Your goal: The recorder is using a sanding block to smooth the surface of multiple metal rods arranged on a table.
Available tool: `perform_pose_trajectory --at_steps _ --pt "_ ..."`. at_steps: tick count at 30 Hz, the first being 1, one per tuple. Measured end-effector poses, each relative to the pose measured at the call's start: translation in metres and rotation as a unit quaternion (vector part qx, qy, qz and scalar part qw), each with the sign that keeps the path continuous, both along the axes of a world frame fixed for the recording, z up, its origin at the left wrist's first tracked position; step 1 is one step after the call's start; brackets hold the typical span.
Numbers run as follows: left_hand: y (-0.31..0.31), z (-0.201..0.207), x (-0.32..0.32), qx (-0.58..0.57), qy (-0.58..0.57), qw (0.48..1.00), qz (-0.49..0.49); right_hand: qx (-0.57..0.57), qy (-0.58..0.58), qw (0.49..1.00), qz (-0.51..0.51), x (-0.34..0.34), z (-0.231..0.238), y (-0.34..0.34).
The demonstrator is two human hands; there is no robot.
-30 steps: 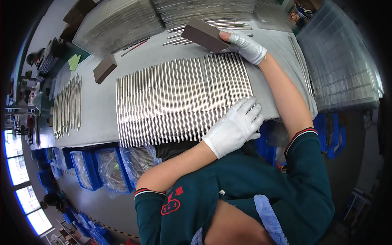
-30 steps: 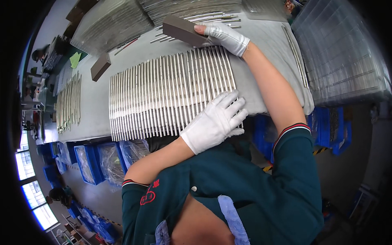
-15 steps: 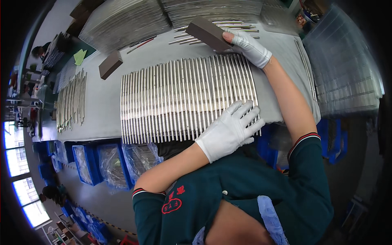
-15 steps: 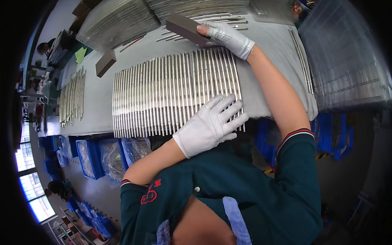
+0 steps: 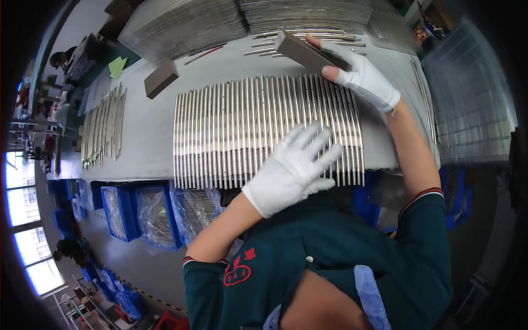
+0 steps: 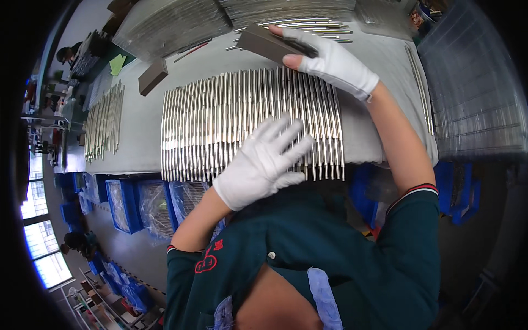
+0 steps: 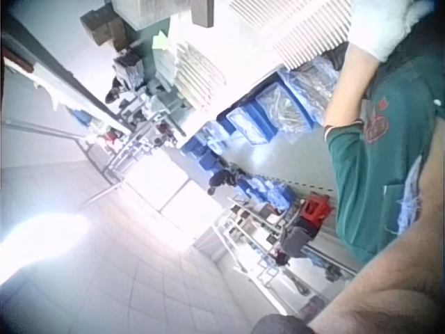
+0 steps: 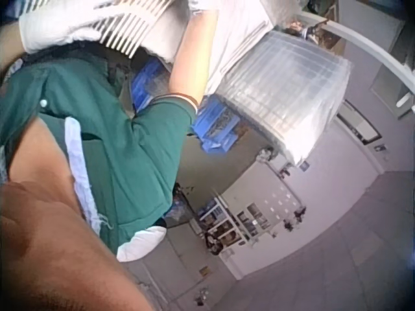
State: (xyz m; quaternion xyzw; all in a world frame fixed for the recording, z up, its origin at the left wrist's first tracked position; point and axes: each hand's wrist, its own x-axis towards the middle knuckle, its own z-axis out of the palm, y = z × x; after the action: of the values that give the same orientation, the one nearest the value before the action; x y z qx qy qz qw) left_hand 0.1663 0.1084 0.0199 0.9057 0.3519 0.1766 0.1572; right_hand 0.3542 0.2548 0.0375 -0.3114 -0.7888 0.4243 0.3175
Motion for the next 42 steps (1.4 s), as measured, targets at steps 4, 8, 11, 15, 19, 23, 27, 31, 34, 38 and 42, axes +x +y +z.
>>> perform_pose_trajectory --at_steps 4,8,11,15,19,23,27,31,34,38,42 --pt "0.020 -0.003 -0.100 0.185 0.160 0.908 0.341 0.124 -0.165 0.977 -0.049 0.063 -0.001 -0.046" --pt "0.012 -0.016 -0.153 0.155 0.206 0.828 0.498 0.155 -0.280 0.946 -0.047 0.089 0.000 -0.071" --pt "0.010 -0.019 -0.153 0.147 0.168 0.833 0.507 0.144 -0.278 0.948 -0.050 0.081 -0.005 -0.068" --pt "0.012 -0.019 -0.151 0.150 0.164 0.835 0.503 0.249 -0.300 0.921 0.001 0.002 -0.011 -0.051" --pt "0.012 -0.024 -0.157 0.182 0.146 0.840 0.490 0.272 -0.291 0.917 0.033 -0.010 -0.005 -0.047" --pt "0.008 -0.022 -0.154 0.179 0.128 0.839 0.498 0.186 -0.246 0.951 -0.006 0.035 -0.014 -0.051" --pt "0.016 -0.025 -0.151 0.193 0.140 0.839 0.488 0.291 -0.293 0.911 -0.023 -0.021 -0.010 -0.057" --pt "0.013 -0.029 -0.157 0.200 0.126 0.841 0.486 0.293 -0.281 0.914 0.006 -0.027 -0.009 -0.049" --pt "0.009 -0.028 -0.154 0.204 0.136 0.833 0.496 0.236 -0.279 0.931 -0.017 0.012 -0.008 -0.057" --pt "0.015 -0.025 -0.144 0.190 0.145 0.835 0.496 0.259 -0.305 0.916 -0.027 -0.014 -0.010 -0.057" --pt "0.015 -0.025 -0.147 0.184 0.129 0.840 0.495 0.301 -0.293 0.907 0.023 -0.076 -0.007 -0.048"
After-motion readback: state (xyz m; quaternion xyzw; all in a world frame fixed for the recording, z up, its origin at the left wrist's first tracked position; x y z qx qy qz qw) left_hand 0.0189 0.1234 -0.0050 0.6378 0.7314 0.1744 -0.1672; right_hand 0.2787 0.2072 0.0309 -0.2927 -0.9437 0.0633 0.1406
